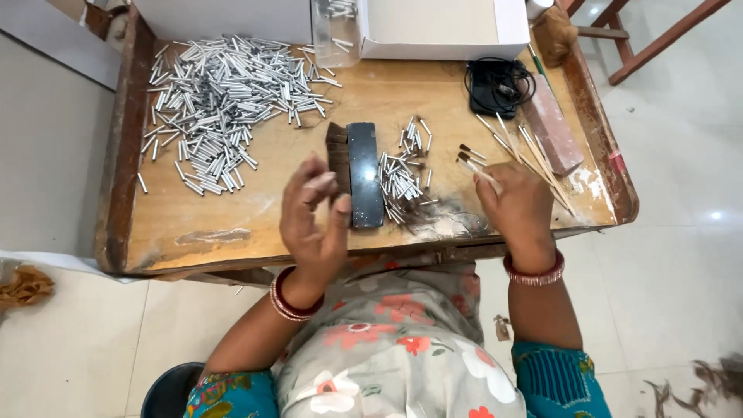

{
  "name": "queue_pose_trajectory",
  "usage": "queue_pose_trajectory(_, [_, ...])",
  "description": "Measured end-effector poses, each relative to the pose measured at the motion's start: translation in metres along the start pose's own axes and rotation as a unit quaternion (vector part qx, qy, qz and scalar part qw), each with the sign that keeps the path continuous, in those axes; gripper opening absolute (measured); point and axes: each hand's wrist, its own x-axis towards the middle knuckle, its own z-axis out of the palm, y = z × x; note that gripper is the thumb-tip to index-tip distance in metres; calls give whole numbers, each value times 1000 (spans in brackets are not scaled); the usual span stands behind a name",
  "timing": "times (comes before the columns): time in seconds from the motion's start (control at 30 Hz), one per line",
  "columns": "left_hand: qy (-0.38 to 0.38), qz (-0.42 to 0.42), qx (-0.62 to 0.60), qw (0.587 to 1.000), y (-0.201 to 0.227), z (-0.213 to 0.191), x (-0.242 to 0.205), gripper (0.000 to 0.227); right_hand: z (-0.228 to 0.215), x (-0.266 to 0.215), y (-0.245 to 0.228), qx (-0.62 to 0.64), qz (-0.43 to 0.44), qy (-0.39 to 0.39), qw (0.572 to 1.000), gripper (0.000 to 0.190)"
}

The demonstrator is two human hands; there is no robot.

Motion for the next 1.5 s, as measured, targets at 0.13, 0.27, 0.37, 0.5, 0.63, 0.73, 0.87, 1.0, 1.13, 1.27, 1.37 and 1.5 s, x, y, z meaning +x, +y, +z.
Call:
queue_pose_trajectory(0.13, [29, -81, -56, 995, -19, -9, 2, 27, 0, 23, 3, -37, -14, -24, 999, 24])
queue_pose_trajectory(0.27, [6, -105, -86, 991, -23, -10, -1, 24, 5, 21, -6, 75, -19, -80, 994, 20])
queue_pose_trajectory(0.37, [-3, -105, -96, 990, -23, -11, -1, 23, 7, 19, -19, 96, -60, -94, 989, 28])
queue_pose_trajectory(0.5, [1, -118, -109, 987, -25, -13, -4, 21, 15, -9, -5, 97, -32, -92, 991, 11])
queue_pose_trajectory(0.63, [-5, -108, -99, 989, -24, -14, 0, 20, -38, -53, 26, 59, -13, -118, 991, 13])
queue_pose_trajectory(0.73, [0, -122, -130, 984, -29, -10, -3, 20, -85, -60, 27, -111, 218, -167, 955, 30])
queue_pose_trajectory(0.87, [0, -121, -107, 987, -27, -10, -4, 19, -63, -36, 14, 21, 113, -56, 992, 29])
queue_pose_trajectory(1.0, [4, -105, -99, 990, -24, -12, -3, 19, 0, 33, -9, 145, -20, -83, 986, 21])
queue_pose_trajectory(1.13, [-5, -109, -101, 989, -24, -13, -2, 20, 50, 84, -24, 94, -8, -99, 991, 23])
queue_pose_trajectory(1.27, [-22, -114, -81, 990, -24, -13, 0, 20, 69, 91, -25, -33, 49, -168, 984, 21])
queue_pose_trajectory(1.37, [-32, -114, -86, 989, -26, -15, -3, 19, 71, 72, -18, -34, -4, -115, 993, 16])
queue_pose_trajectory(1.5, [-51, -64, -45, 996, -10, -12, 2, 16, 38, 45, -32, 45, -38, -64, 996, 15])
